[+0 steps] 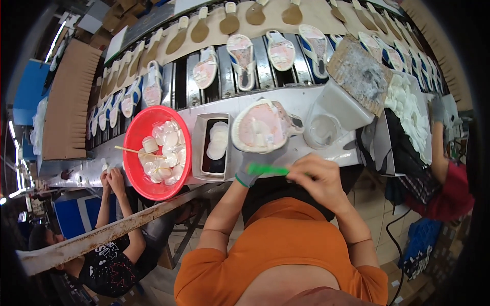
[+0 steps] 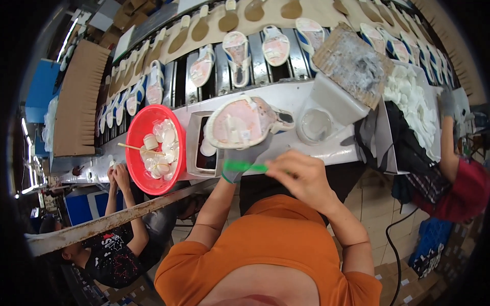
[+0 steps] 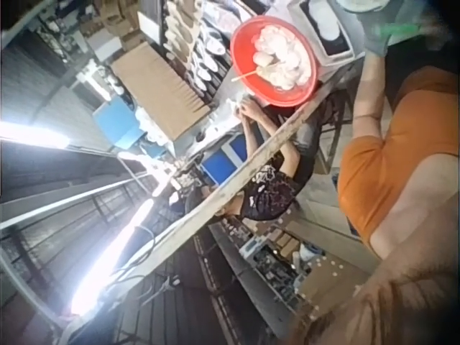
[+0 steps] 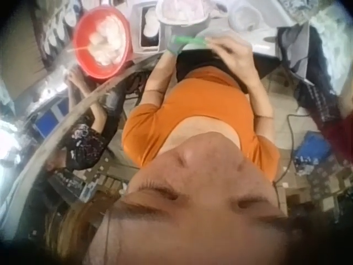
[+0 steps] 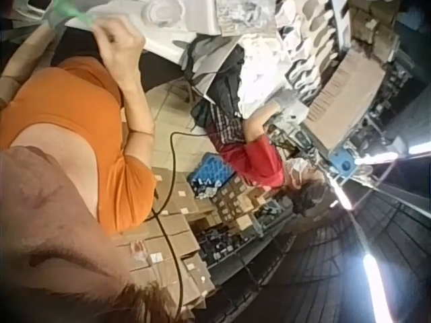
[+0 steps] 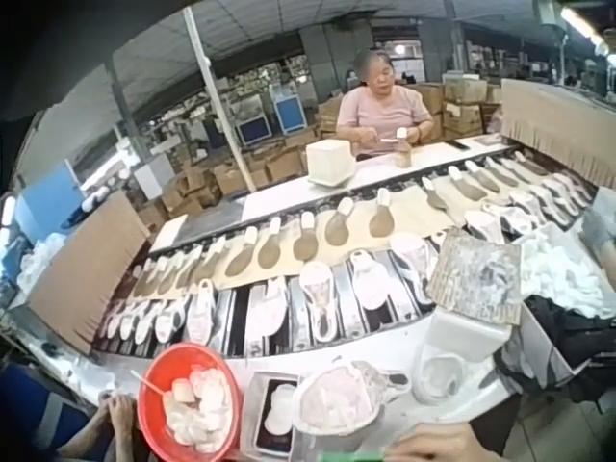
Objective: Applying adhesive to the bottom of shoe soles using a brush.
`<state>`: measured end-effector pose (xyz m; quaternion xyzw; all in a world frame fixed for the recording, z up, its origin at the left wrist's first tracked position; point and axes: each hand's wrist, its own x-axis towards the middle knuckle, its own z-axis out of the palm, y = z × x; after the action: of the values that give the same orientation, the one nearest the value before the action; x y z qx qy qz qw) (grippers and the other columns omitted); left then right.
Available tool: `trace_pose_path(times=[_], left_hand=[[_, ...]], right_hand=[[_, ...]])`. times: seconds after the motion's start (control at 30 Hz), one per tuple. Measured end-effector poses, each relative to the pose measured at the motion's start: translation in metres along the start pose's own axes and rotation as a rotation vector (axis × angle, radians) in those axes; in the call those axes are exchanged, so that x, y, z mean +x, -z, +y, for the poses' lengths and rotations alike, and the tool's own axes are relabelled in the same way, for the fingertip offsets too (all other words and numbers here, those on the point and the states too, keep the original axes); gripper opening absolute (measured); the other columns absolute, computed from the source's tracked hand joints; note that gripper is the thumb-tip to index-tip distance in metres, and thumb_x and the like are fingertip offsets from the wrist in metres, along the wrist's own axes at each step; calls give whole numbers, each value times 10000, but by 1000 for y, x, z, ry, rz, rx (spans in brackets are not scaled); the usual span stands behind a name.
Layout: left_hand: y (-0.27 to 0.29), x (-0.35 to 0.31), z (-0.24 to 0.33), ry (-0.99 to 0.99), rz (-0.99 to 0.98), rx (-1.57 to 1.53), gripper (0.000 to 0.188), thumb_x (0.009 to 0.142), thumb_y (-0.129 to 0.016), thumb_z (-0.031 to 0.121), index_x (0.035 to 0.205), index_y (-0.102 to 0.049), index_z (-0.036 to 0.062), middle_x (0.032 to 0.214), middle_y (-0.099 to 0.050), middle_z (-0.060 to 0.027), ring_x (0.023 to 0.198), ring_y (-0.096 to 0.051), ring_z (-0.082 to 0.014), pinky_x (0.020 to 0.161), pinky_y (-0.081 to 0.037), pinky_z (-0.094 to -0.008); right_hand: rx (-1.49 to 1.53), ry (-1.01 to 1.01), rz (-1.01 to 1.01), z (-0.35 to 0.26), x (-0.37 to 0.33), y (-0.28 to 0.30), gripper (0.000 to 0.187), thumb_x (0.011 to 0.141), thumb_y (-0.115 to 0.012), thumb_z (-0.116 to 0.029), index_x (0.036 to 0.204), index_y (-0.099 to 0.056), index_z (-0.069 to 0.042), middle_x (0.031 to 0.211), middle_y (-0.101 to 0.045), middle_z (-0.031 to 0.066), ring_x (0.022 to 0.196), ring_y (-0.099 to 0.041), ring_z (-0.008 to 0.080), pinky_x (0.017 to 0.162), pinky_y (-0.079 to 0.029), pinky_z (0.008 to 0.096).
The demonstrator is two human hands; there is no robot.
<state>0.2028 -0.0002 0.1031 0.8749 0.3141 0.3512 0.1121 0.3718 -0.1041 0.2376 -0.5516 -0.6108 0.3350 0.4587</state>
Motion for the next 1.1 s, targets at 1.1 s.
trace_pose_path(times=[1.1], left_hand=[[29,38,45,877,-153,-1616,695,901,-502,533,1269,-487,-57,1127,-622,-150,969,-638,-191,840,-522,-324]], right_hand=[[-25,-75,141,3,10,77,81,761,-718,14,835,-708,43,756,-662,81,703,-605,126,620,-442,242]])
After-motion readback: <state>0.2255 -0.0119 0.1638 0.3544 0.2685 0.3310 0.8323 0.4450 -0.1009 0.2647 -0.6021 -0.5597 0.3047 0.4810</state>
